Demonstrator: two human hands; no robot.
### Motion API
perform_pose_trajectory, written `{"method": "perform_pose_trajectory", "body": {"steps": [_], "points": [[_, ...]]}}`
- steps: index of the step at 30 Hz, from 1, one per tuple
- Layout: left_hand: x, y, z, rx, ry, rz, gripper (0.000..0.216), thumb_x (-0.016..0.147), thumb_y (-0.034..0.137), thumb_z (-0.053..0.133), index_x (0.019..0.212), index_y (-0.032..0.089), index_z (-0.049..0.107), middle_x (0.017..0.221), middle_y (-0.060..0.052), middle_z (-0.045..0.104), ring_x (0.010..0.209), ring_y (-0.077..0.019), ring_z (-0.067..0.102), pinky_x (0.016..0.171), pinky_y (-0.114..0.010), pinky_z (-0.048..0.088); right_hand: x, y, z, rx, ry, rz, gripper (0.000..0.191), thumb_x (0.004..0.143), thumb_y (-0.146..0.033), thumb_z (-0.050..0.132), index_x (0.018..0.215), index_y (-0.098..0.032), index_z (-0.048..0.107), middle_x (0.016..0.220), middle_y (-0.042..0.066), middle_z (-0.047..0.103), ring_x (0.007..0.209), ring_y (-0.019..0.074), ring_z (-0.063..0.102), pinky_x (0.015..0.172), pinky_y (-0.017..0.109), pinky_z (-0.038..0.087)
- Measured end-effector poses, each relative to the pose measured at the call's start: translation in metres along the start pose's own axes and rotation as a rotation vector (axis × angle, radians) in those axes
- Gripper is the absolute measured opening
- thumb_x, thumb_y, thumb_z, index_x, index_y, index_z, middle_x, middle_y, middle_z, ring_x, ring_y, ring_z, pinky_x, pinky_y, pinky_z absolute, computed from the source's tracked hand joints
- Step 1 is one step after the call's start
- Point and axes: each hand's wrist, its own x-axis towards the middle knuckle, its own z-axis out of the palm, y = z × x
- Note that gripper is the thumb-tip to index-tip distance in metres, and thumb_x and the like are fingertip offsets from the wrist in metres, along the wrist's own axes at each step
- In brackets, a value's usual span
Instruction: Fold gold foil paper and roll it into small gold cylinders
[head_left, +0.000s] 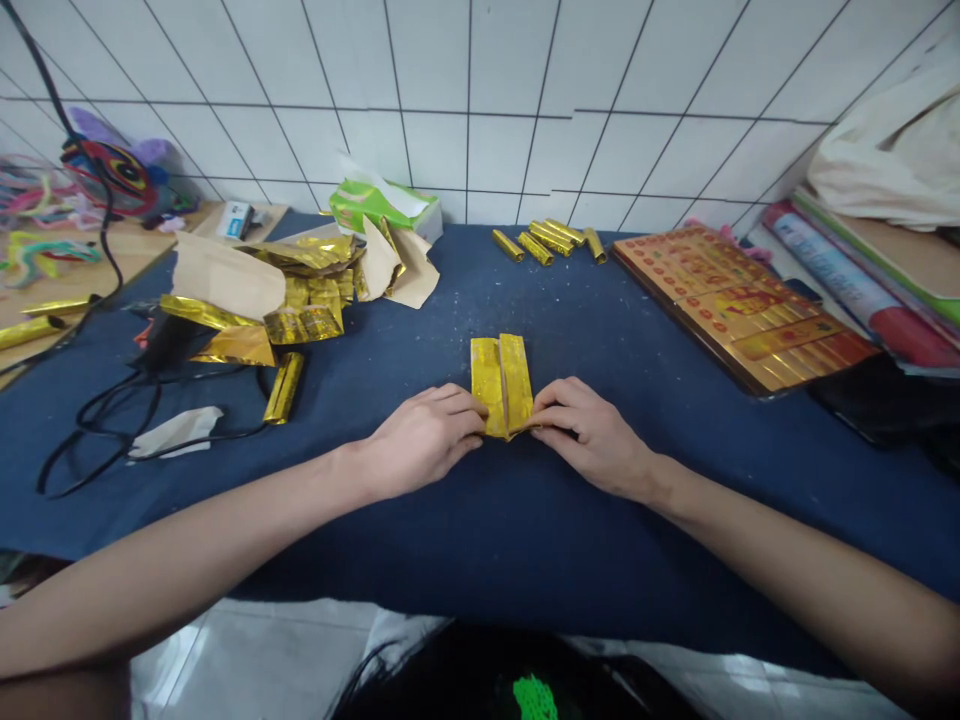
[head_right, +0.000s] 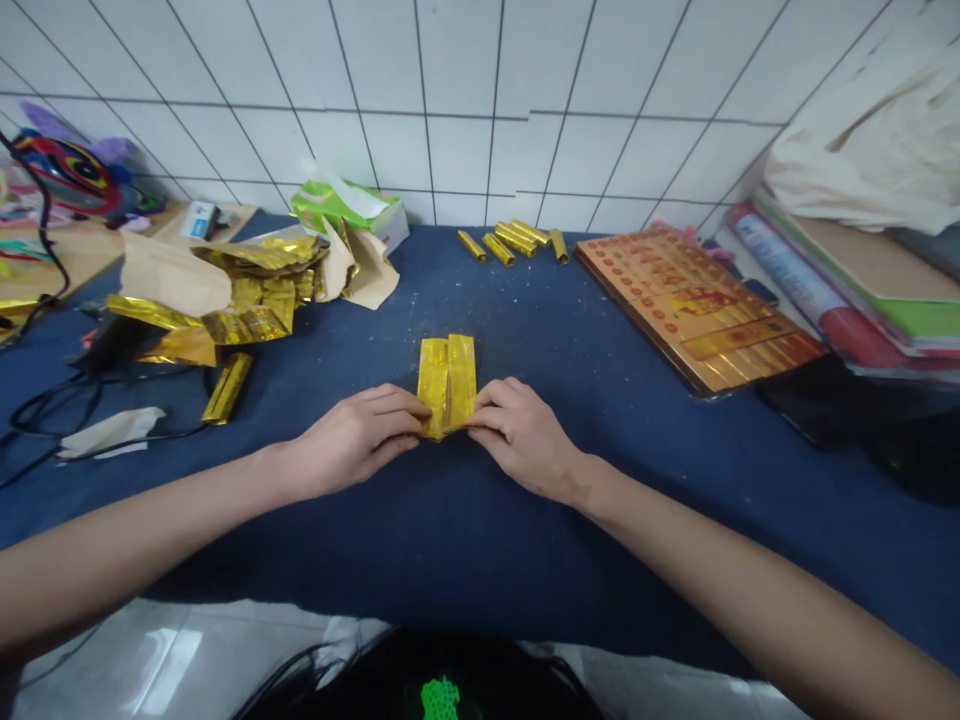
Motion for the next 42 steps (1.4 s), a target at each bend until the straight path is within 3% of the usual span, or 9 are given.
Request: {"method": "perform_pose_trajectory", "body": {"steps": [4, 11, 24, 31, 35, 42], "points": [[0.001, -0.002, 0.006, -0.086, 0.084, -0.046, 0.014, 0.086, 0.018, 0.047, 0.085, 0.015, 0.061, 0.095, -0.005, 0.062, 0.092, -0.0164, 0.054, 0.083, -0.032, 0.045, 0.001, -0.004, 0.0, -0.068, -0.018, 0.069, 0.015, 0.084, -0.018, 0.05, 0.081, -0.018, 0.065, 0.08, 0.004, 0.059, 0.076, 0.0166, 0.049, 0.071, 0.034, 0.042], [0.005, 0.002, 0.011, -0.072, 0.066, -0.185, 0.013, 0.085, 0.014, 0.043, 0.088, 0.013, 0.056, 0.091, -0.008, 0.058, 0.088, -0.0192, 0.052, 0.079, -0.037, 0.046, 0.001, -0.004, 0.005, -0.197, -0.013, 0.161, 0.021, 0.087, -0.023, 0.046, 0.068, -0.018, 0.054, 0.078, 0.005, 0.057, 0.071, 0.0169, 0.047, 0.066, 0.033, 0.04], [0.008, 0.002, 0.012, -0.074, 0.094, -0.208, 0.011, 0.083, 0.02, 0.052, 0.08, 0.013, 0.059, 0.088, -0.007, 0.057, 0.086, -0.0187, 0.05, 0.078, -0.035, 0.046, 0.001, -0.006, 0.006, -0.271, -0.037, 0.198, 0.019, 0.086, -0.024, 0.045, 0.069, -0.017, 0.051, 0.077, 0.004, 0.056, 0.07, 0.0165, 0.046, 0.065, 0.031, 0.038], [0.01, 0.002, 0.009, -0.025, 0.026, -0.179, 0.013, 0.08, 0.024, 0.057, 0.085, 0.012, 0.058, 0.092, -0.008, 0.056, 0.088, -0.0206, 0.049, 0.078, -0.038, 0.046, 0.001, -0.006, 0.007, -0.267, -0.027, 0.199, 0.019, 0.086, -0.024, 0.045, 0.069, -0.017, 0.052, 0.077, 0.005, 0.056, 0.07, 0.0164, 0.047, 0.065, 0.031, 0.038], [0.013, 0.003, 0.008, -0.038, 0.032, -0.208, 0.008, 0.082, 0.019, 0.053, 0.081, 0.013, 0.058, 0.087, -0.006, 0.056, 0.086, -0.0191, 0.049, 0.078, -0.036, 0.046, 0.001, -0.006, 0.007, -0.277, -0.016, 0.194, 0.02, 0.086, -0.024, 0.044, 0.068, -0.017, 0.052, 0.076, 0.004, 0.056, 0.069, 0.0164, 0.047, 0.063, 0.031, 0.038], [0.014, 0.006, 0.007, 0.0, -0.006, -0.306, 0.013, 0.082, 0.024, 0.052, 0.076, 0.014, 0.058, 0.081, -0.004, 0.055, 0.081, -0.0189, 0.046, 0.074, -0.036, 0.044, 0.002, -0.01, 0.008, -0.313, -0.01, 0.218, 0.023, 0.087, -0.023, 0.042, 0.068, -0.017, 0.053, 0.076, 0.004, 0.056, 0.069, 0.0161, 0.046, 0.063, 0.031, 0.037]]}}
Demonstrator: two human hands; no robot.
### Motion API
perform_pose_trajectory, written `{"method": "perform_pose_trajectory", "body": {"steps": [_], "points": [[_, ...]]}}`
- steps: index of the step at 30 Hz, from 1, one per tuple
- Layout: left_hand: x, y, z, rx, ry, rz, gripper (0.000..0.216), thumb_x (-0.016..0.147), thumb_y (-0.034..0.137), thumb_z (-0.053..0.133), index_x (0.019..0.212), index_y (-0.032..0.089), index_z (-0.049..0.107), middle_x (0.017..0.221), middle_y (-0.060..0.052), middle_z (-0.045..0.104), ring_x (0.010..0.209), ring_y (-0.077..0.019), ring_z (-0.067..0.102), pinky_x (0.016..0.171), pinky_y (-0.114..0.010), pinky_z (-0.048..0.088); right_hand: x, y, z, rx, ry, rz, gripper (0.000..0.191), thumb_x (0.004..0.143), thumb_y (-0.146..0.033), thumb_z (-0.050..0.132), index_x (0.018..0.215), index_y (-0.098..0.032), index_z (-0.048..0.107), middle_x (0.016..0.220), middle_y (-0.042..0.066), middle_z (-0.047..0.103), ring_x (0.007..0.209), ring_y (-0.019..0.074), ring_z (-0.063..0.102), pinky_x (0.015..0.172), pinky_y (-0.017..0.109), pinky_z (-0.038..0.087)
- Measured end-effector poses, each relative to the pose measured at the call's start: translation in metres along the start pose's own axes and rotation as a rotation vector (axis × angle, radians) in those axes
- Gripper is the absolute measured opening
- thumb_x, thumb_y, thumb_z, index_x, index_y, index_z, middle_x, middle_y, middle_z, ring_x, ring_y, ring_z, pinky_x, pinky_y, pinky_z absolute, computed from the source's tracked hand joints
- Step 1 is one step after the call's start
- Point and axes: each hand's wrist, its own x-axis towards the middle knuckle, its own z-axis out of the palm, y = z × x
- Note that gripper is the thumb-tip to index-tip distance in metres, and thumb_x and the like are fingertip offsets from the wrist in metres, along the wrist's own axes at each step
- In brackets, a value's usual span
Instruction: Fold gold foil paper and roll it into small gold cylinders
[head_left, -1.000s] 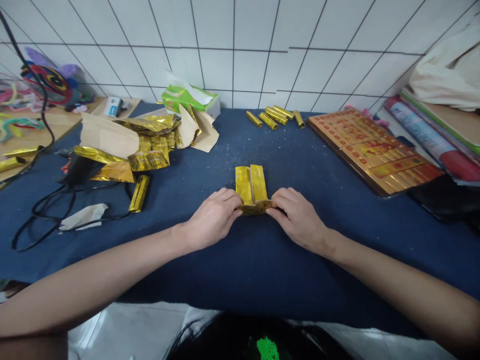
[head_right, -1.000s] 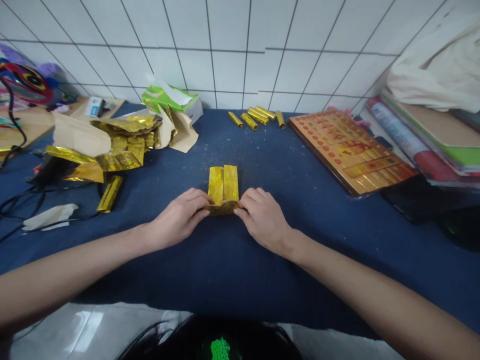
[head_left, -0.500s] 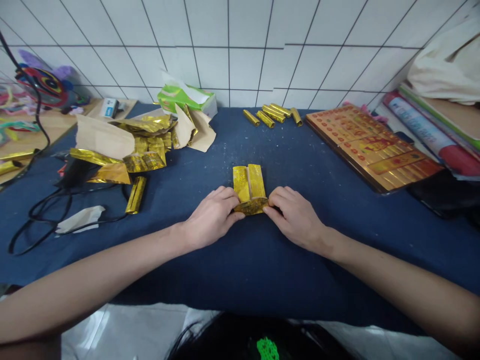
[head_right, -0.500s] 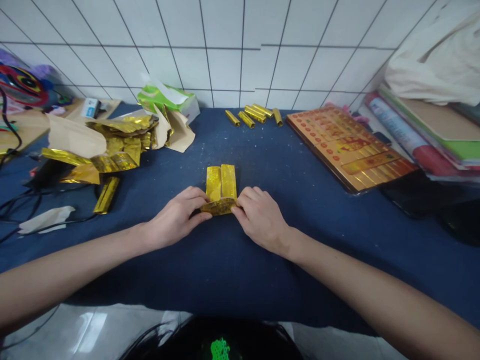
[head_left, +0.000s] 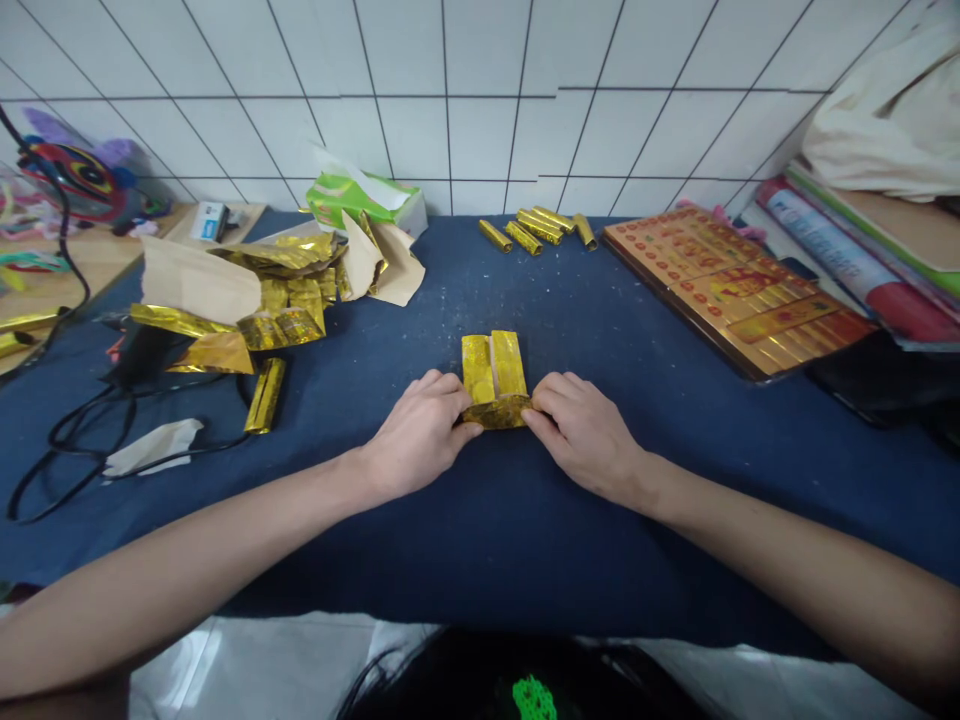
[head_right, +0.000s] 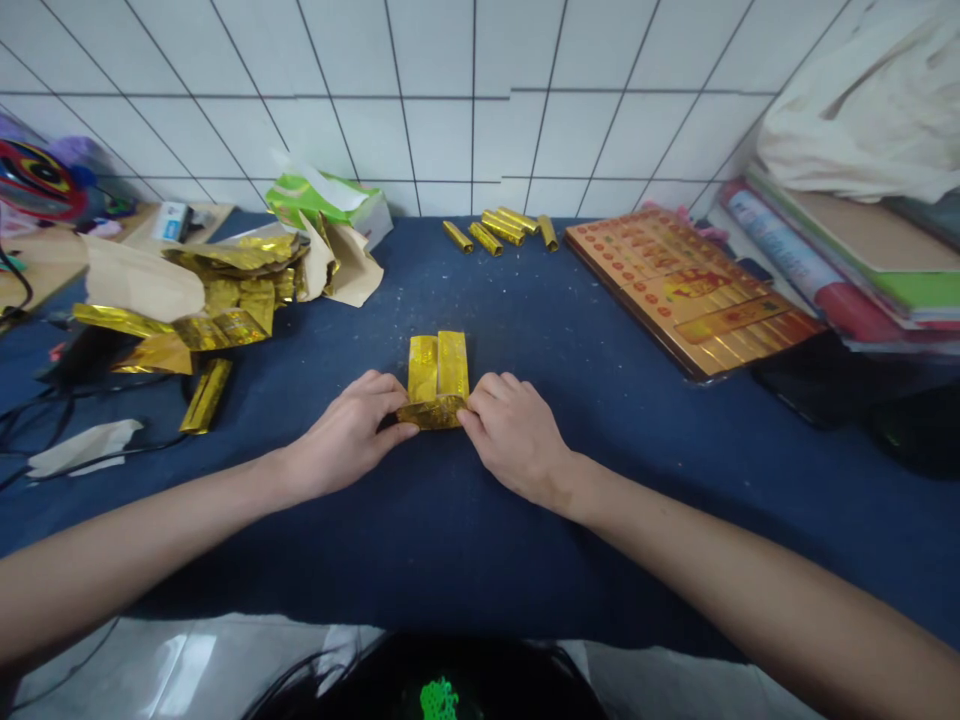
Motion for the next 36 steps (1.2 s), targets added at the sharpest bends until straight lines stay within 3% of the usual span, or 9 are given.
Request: {"method": "perform_pose_trajectory", "body": {"steps": [8, 36], "points": [[0.005, 0.002, -0.006, 0.008, -0.071, -0.114, 0.022, 0.08, 0.031, 0.054, 0.064, 0.016, 0.054, 0.072, -0.002, 0.054, 0.075, -0.0185, 0.047, 0.068, -0.035, 0.042, -0.002, -0.002, 0.001, -0.048, 0.033, 0.005, 0.022, 0.087, -0.023, 0.043, 0.068, -0.017, 0.054, 0.076, 0.004, 0.057, 0.069, 0.0165, 0.047, 0.061, 0.031, 0.035], [0.01, 0.003, -0.004, 0.176, -0.058, -0.139, 0.029, 0.079, 0.038, 0.055, 0.059, 0.017, 0.054, 0.068, -0.002, 0.056, 0.07, -0.0192, 0.052, 0.065, -0.034, 0.04, -0.001, -0.001, 0.003, -0.112, 0.018, 0.079, 0.026, 0.083, -0.028, 0.048, 0.06, -0.018, 0.048, 0.069, 0.001, 0.054, 0.062, 0.0127, 0.048, 0.057, 0.027, 0.032]]}}
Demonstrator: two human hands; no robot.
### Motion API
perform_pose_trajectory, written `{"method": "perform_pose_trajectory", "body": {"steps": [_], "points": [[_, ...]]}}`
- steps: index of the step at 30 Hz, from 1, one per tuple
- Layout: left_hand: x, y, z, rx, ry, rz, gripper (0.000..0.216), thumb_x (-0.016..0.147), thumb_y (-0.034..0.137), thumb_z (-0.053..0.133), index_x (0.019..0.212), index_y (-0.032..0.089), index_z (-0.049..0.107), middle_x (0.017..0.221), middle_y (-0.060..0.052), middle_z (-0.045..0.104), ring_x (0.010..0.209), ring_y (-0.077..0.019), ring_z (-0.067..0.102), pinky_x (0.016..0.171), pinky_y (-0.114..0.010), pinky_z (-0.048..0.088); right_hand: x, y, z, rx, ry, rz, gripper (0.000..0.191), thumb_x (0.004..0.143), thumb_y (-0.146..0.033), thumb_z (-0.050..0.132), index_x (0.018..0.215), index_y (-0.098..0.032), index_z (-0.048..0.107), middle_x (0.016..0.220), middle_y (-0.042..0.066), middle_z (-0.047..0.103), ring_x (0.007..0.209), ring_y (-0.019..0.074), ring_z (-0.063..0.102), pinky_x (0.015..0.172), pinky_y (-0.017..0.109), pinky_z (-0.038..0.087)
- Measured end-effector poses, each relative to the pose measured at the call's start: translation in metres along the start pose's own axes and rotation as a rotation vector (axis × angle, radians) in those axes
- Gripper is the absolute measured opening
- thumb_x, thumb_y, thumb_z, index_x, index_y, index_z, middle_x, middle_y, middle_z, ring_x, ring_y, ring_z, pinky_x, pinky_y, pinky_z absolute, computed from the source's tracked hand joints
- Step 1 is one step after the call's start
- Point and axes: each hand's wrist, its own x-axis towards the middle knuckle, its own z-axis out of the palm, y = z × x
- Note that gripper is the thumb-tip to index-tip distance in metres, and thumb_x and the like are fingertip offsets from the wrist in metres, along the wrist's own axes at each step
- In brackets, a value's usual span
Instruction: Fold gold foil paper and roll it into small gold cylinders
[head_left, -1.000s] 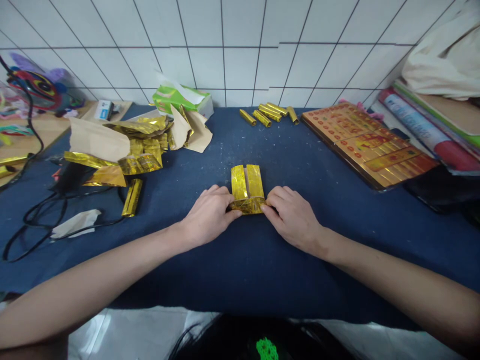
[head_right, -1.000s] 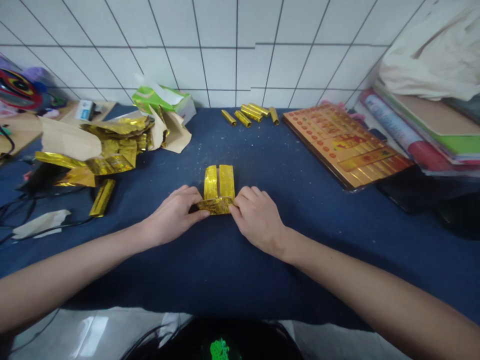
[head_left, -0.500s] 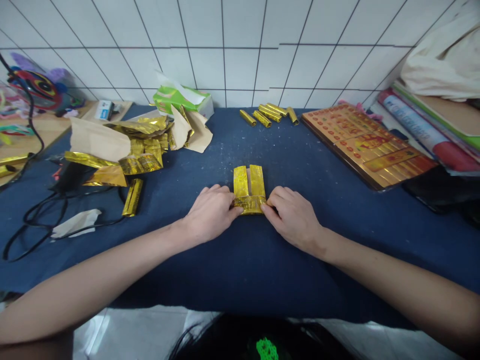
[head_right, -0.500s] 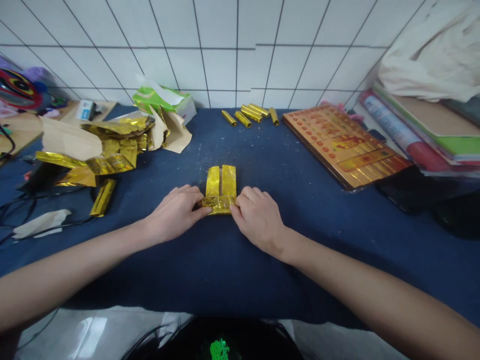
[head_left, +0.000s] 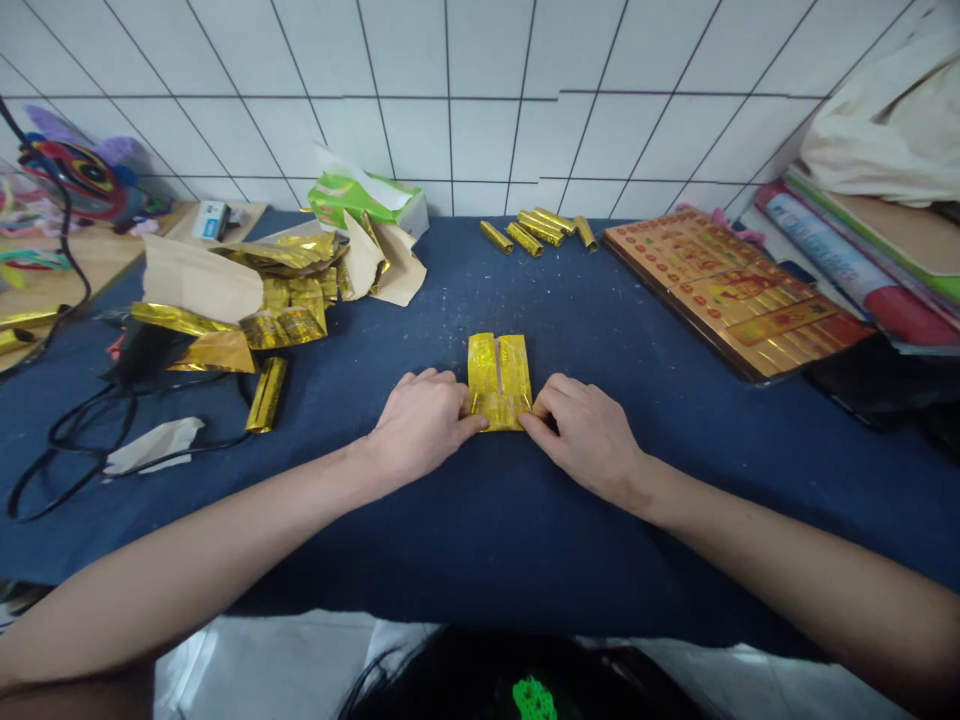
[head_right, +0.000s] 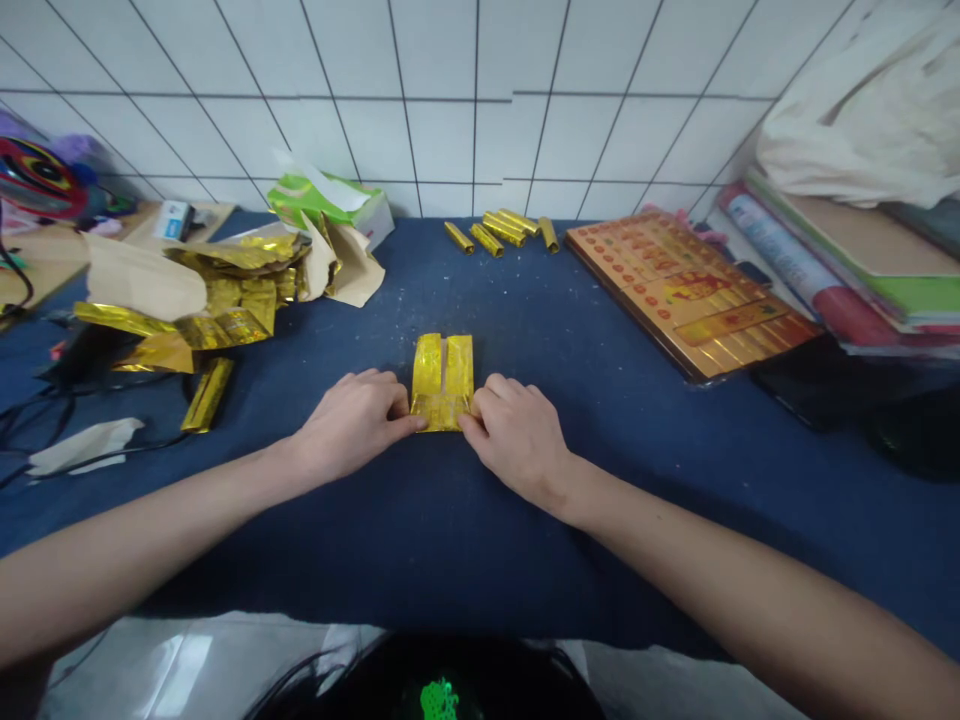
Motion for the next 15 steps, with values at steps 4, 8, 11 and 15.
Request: {"method": "perform_pose_trajectory", "body": {"steps": [4, 8, 11, 15], "points": [[-0.001, -0.002, 0.0, 0.029, 0.009, 0.003, 0.028, 0.079, 0.039, 0.055, 0.062, 0.017, 0.053, 0.068, -0.001, 0.056, 0.071, -0.0187, 0.052, 0.064, -0.033, 0.038, 0.0, 0.0, 0.0, 0.027, -0.013, 0.058, 0.021, 0.081, -0.031, 0.052, 0.066, -0.018, 0.047, 0.067, -0.001, 0.054, 0.059, 0.0123, 0.048, 0.056, 0.026, 0.032], [-0.004, 0.001, 0.001, 0.082, 0.038, 0.019, 0.023, 0.079, 0.039, 0.056, 0.074, 0.016, 0.053, 0.069, -0.001, 0.056, 0.069, -0.0181, 0.052, 0.063, -0.032, 0.038, 0.0, 0.0, 0.0, 0.05, 0.003, 0.087, 0.018, 0.08, -0.032, 0.055, 0.073, -0.019, 0.045, 0.065, -0.003, 0.055, 0.054, 0.0119, 0.048, 0.056, 0.026, 0.032], [-0.01, 0.005, 0.003, 0.206, 0.136, 0.123, 0.015, 0.083, 0.031, 0.052, 0.084, 0.016, 0.055, 0.076, -0.004, 0.056, 0.075, -0.0205, 0.051, 0.065, -0.034, 0.038, 0.0, 0.001, 0.001, 0.054, 0.012, 0.078, 0.019, 0.08, -0.033, 0.055, 0.074, -0.019, 0.045, 0.064, -0.003, 0.055, 0.053, 0.0122, 0.049, 0.057, 0.026, 0.032], [-0.015, 0.009, 0.008, 0.339, 0.229, 0.406, 0.025, 0.09, 0.018, 0.036, 0.106, 0.021, 0.054, 0.082, -0.006, 0.054, 0.078, -0.02, 0.05, 0.067, -0.033, 0.038, 0.0, 0.002, 0.002, 0.048, 0.016, 0.064, 0.018, 0.08, -0.033, 0.055, 0.075, -0.019, 0.045, 0.063, -0.003, 0.055, 0.054, 0.0127, 0.05, 0.057, 0.026, 0.032]]}}
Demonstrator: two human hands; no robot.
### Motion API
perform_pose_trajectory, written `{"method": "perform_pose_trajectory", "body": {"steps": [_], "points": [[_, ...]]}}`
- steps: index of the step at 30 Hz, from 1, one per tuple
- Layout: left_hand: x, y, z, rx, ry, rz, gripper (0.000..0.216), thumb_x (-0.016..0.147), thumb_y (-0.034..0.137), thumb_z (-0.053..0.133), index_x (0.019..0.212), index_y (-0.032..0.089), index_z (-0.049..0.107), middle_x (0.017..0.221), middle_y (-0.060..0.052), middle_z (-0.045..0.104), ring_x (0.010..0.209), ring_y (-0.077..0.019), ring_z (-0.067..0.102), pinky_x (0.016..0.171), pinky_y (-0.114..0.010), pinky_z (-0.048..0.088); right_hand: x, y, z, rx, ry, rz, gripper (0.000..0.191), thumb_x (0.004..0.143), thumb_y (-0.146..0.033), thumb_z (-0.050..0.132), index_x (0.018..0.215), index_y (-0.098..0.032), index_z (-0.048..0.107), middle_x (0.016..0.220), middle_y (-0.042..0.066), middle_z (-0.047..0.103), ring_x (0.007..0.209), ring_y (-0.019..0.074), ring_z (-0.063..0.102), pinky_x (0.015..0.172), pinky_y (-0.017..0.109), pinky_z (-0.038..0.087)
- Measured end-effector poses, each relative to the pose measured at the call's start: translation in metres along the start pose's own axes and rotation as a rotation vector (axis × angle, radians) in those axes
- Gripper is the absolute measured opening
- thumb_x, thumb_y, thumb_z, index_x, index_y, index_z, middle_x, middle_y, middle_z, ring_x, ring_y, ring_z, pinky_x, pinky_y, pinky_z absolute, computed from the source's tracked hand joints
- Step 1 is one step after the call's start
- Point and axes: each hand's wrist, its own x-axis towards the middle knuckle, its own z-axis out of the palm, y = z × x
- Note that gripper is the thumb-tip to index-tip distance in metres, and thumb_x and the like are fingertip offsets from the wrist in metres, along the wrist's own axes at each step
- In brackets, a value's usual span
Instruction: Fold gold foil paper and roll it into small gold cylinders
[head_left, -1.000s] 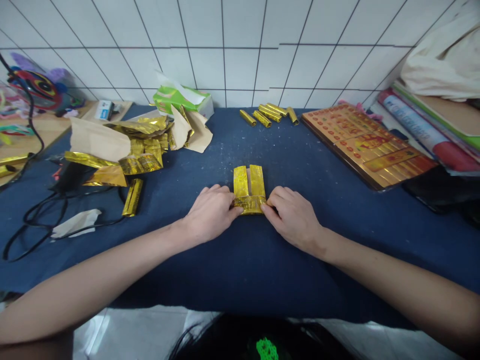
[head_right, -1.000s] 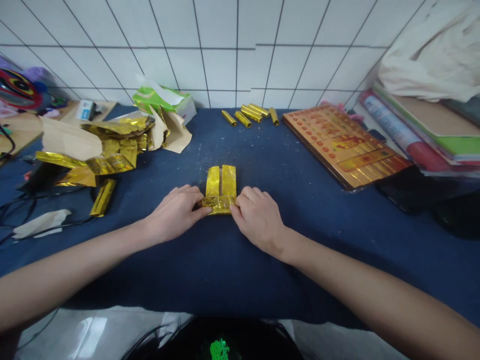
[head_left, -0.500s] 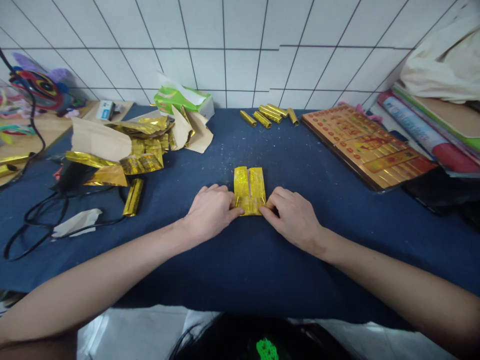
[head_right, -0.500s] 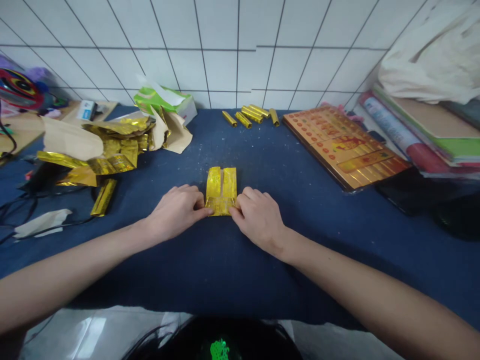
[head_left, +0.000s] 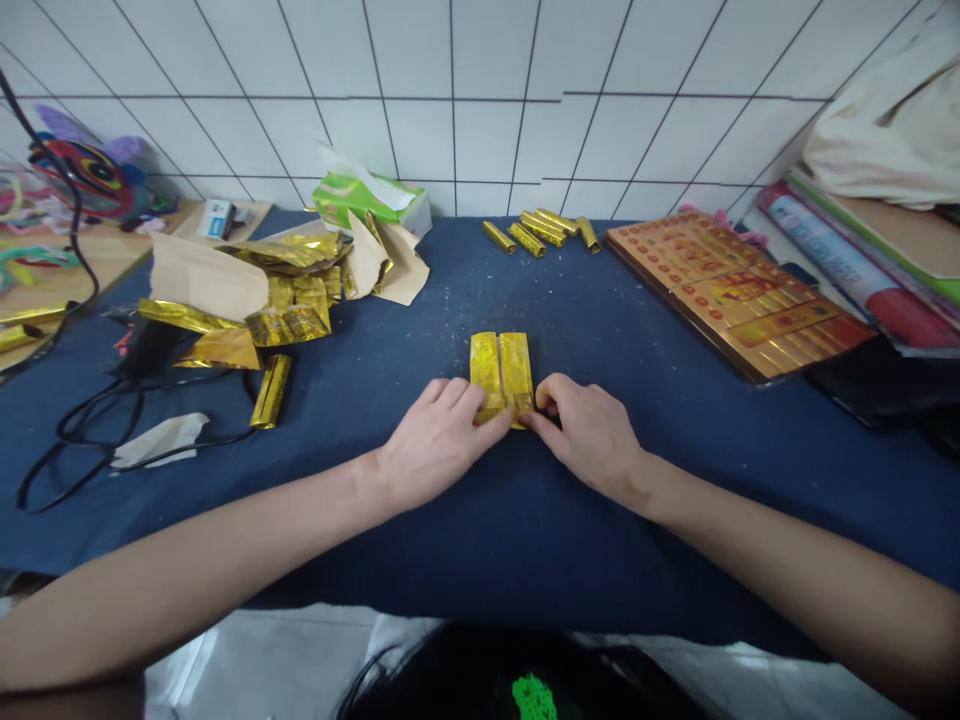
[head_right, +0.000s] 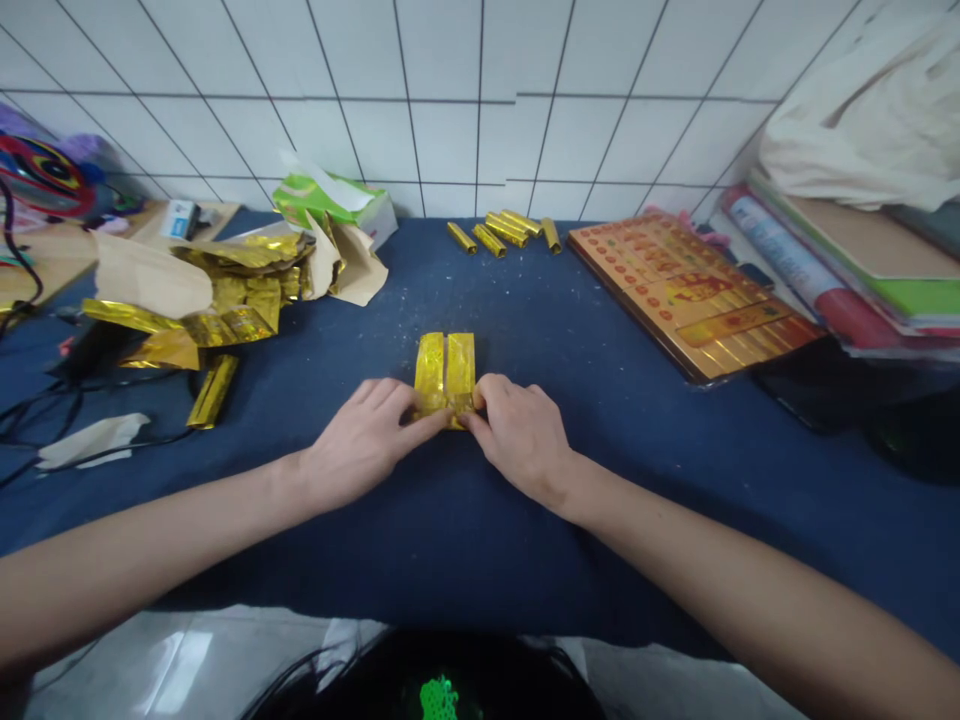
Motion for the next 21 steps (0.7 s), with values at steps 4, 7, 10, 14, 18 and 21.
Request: {"method": "perform_pose_trajectory", "body": {"steps": [4, 7, 10, 14, 18, 21], "points": [[-0.001, 0.0, 0.002, -0.001, -0.009, 0.127, 0.03, 0.092, 0.017, 0.032, 0.113, 0.014, 0.052, 0.087, -0.006, 0.056, 0.082, -0.0188, 0.051, 0.07, -0.032, 0.041, 0.0, 0.0, 0.0, -0.015, -0.001, -0.025, 0.014, 0.083, -0.03, 0.051, 0.075, -0.019, 0.046, 0.067, -0.002, 0.057, 0.056, 0.0131, 0.051, 0.057, 0.027, 0.032], [-0.003, 0.0, 0.0, -0.011, -0.043, 0.135, 0.032, 0.091, 0.014, 0.033, 0.117, 0.011, 0.05, 0.094, -0.007, 0.058, 0.088, -0.0192, 0.053, 0.076, -0.033, 0.043, -0.001, -0.001, 0.0, -0.033, -0.011, -0.06, 0.013, 0.085, -0.027, 0.047, 0.074, -0.018, 0.047, 0.071, -0.001, 0.058, 0.058, 0.0135, 0.052, 0.057, 0.027, 0.033], [-0.007, 0.004, -0.002, -0.034, -0.083, 0.102, 0.035, 0.09, 0.014, 0.035, 0.124, 0.013, 0.045, 0.108, -0.009, 0.057, 0.097, -0.02, 0.053, 0.081, -0.033, 0.043, -0.001, -0.001, 0.0, -0.071, -0.021, -0.089, 0.014, 0.086, -0.026, 0.046, 0.074, -0.018, 0.049, 0.073, 0.0, 0.058, 0.061, 0.0142, 0.052, 0.058, 0.027, 0.033], [-0.013, 0.013, -0.004, -0.079, -0.126, 0.013, 0.048, 0.088, 0.043, 0.041, 0.127, 0.016, 0.042, 0.124, -0.012, 0.051, 0.11, -0.0247, 0.048, 0.089, -0.039, 0.041, -0.002, -0.002, -0.001, -0.117, -0.02, -0.109, 0.013, 0.086, -0.025, 0.046, 0.077, -0.017, 0.052, 0.074, 0.001, 0.059, 0.063, 0.0145, 0.054, 0.058, 0.027, 0.034], [-0.015, 0.019, -0.007, -0.097, -0.165, -0.046, 0.066, 0.081, 0.06, 0.04, 0.13, 0.015, 0.04, 0.132, -0.016, 0.044, 0.119, -0.0276, 0.041, 0.094, -0.043, 0.036, -0.006, -0.005, -0.003, -0.244, 0.057, -0.163, 0.015, 0.086, -0.025, 0.046, 0.079, -0.017, 0.056, 0.076, 0.004, 0.06, 0.068, 0.0177, 0.055, 0.06, 0.03, 0.038], [-0.016, 0.021, -0.007, -0.097, -0.177, -0.061, 0.068, 0.08, 0.06, 0.04, 0.132, 0.015, 0.037, 0.134, -0.016, 0.042, 0.121, -0.0277, 0.04, 0.095, -0.044, 0.035, -0.01, -0.006, -0.006, -0.265, 0.16, -0.317, 0.015, 0.085, -0.018, 0.046, 0.086, -0.015, 0.06, 0.096, 0.009, 0.063, 0.09, 0.0221, 0.057, 0.081, 0.038, 0.041]]}}
